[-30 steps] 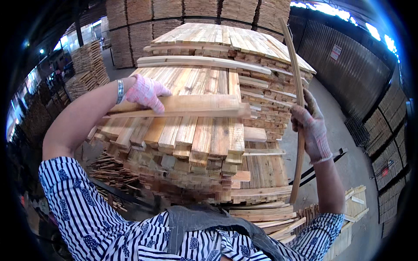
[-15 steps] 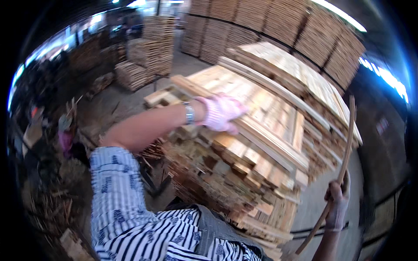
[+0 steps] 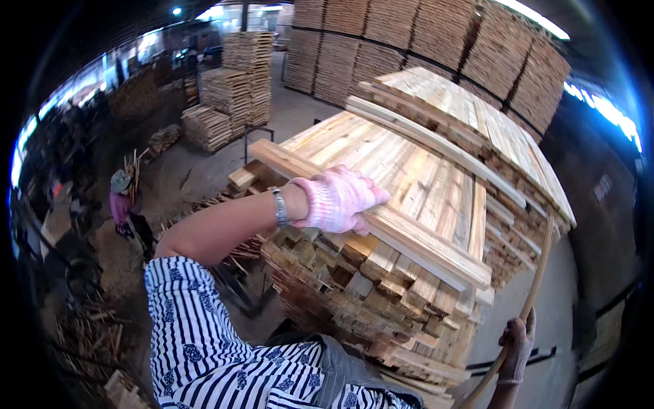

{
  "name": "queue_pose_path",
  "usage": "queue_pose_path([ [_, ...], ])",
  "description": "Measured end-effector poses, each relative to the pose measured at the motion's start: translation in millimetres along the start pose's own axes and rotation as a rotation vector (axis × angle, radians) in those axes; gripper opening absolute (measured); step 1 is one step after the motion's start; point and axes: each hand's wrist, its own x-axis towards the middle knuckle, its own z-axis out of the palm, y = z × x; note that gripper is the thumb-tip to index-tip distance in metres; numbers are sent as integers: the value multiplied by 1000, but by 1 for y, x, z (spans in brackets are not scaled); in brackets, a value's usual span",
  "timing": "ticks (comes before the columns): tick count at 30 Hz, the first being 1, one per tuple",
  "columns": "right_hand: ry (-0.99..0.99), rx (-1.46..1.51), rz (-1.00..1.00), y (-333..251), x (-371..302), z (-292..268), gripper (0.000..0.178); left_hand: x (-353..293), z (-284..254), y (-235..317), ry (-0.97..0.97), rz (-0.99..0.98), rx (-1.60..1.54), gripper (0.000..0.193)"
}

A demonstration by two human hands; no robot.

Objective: The person repeatedly picks up wooden planks from a disorganized pile and places them onto a growing stack. They wear pink gloves and handle the wood by hand, moving pieces one by one or in small groups to build a neat pile.

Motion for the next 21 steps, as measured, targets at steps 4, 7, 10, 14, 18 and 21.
queue_pose_path([
  [4, 65, 108, 58, 36, -3, 1, 70, -7, -3, 0, 12, 22, 13, 61],
  [7, 99, 131, 149, 66, -5, -12, 62, -8, -9, 4, 144, 73, -42, 81],
  [10, 256, 193, 124, 88, -23, -45, 48, -22, -31, 50, 376, 393, -211, 81],
  [14, 344, 496, 171, 117, -41, -71, 25, 9, 45, 119, -409, 1013, -1027, 48],
  [18, 484, 421, 401, 155, -108, -60, 23, -1, 127, 190, -873, 610, -1353, 55],
  [21, 756, 450, 538, 181, -171, -95, 26, -10, 193, 223, -1133, 456, -1582, 54],
])
